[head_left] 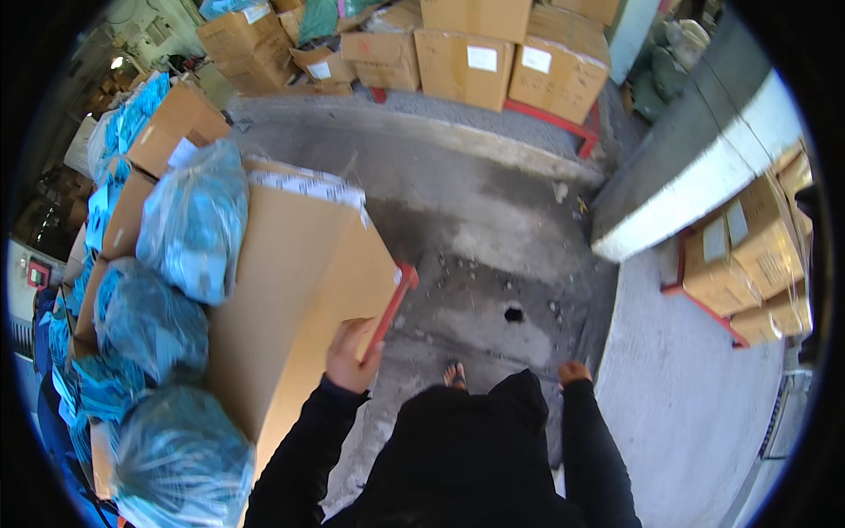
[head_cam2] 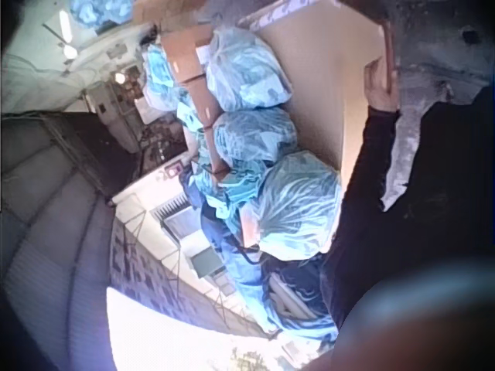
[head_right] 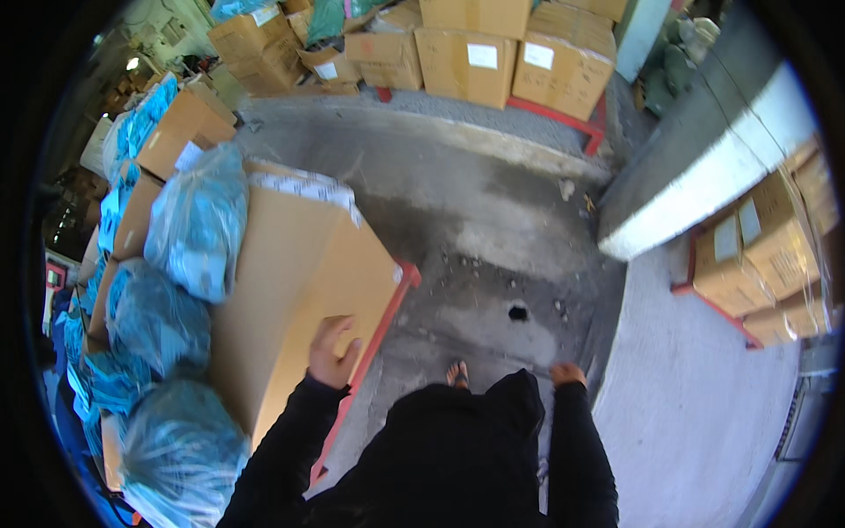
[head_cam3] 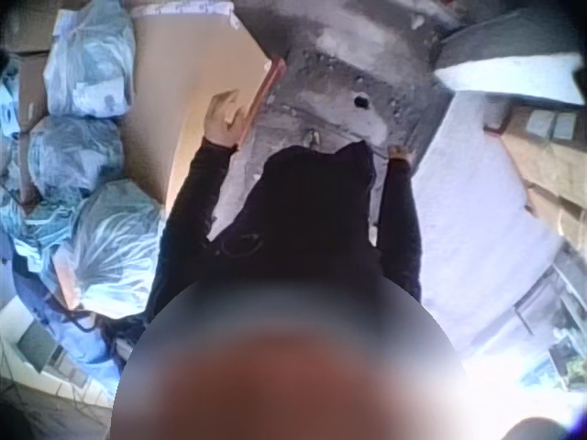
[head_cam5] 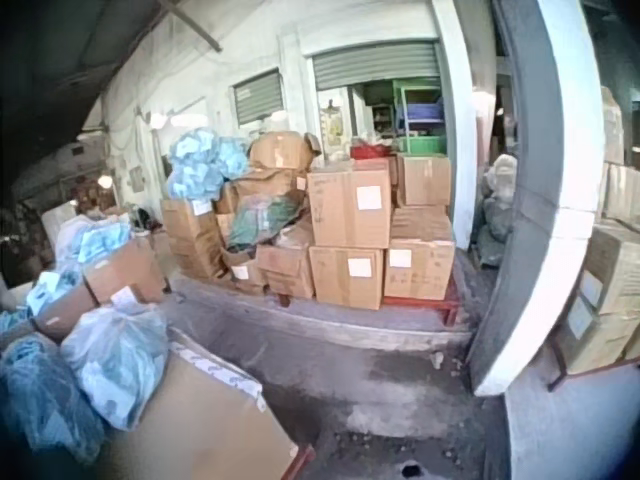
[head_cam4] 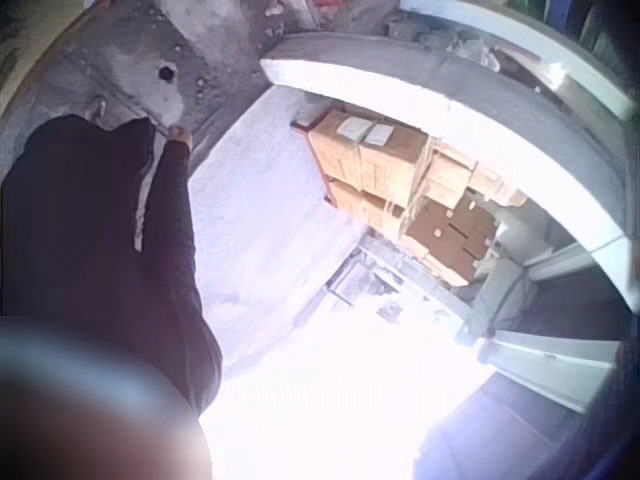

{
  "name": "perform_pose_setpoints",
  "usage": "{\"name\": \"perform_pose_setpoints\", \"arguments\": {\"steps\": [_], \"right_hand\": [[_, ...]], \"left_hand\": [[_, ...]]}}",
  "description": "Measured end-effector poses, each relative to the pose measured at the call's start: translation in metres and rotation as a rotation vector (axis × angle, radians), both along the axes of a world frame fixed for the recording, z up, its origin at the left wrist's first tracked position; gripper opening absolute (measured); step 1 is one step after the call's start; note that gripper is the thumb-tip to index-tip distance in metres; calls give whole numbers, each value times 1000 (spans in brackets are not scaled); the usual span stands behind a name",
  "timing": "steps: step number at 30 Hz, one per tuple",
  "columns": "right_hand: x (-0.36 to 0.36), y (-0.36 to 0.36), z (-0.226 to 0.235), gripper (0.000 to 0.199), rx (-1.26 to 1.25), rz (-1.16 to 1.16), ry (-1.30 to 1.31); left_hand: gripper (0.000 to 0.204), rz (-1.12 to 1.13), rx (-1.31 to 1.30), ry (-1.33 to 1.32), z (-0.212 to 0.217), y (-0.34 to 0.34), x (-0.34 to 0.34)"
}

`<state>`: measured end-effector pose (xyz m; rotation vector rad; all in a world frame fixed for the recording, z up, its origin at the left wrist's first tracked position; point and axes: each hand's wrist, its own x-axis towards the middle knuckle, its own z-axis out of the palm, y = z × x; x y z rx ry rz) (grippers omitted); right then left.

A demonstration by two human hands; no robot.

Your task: The person walks through a warehouse, retrieves a pallet jack, and uses wooden planks to wedge under a pallet of boxes. They then operate the pallet jack to lift and move the pallet across the floor.

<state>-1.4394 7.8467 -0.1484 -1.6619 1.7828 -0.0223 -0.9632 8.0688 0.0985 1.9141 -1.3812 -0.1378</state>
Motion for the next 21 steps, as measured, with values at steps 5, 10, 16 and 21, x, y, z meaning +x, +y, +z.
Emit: {"name": "perform_pose_setpoints", "arguments": {"steps": [5, 10, 16, 21], "right_hand": [[-113, -131, -137, 35, 381, 813, 761], [2, -299, -168, 38, 736, 31, 284], [373, -624, -41, 37, -18, 760, 340], [663, -730, 64, 19, 162, 554, -429]], "left_hand": [[39, 405, 77, -116, 53, -84, 127], [46, 887, 335, -266, 18, -158, 238], [90, 1209, 1051, 200, -10, -248, 292], [108, 1161, 1197, 322, -5, -257, 304]]}}
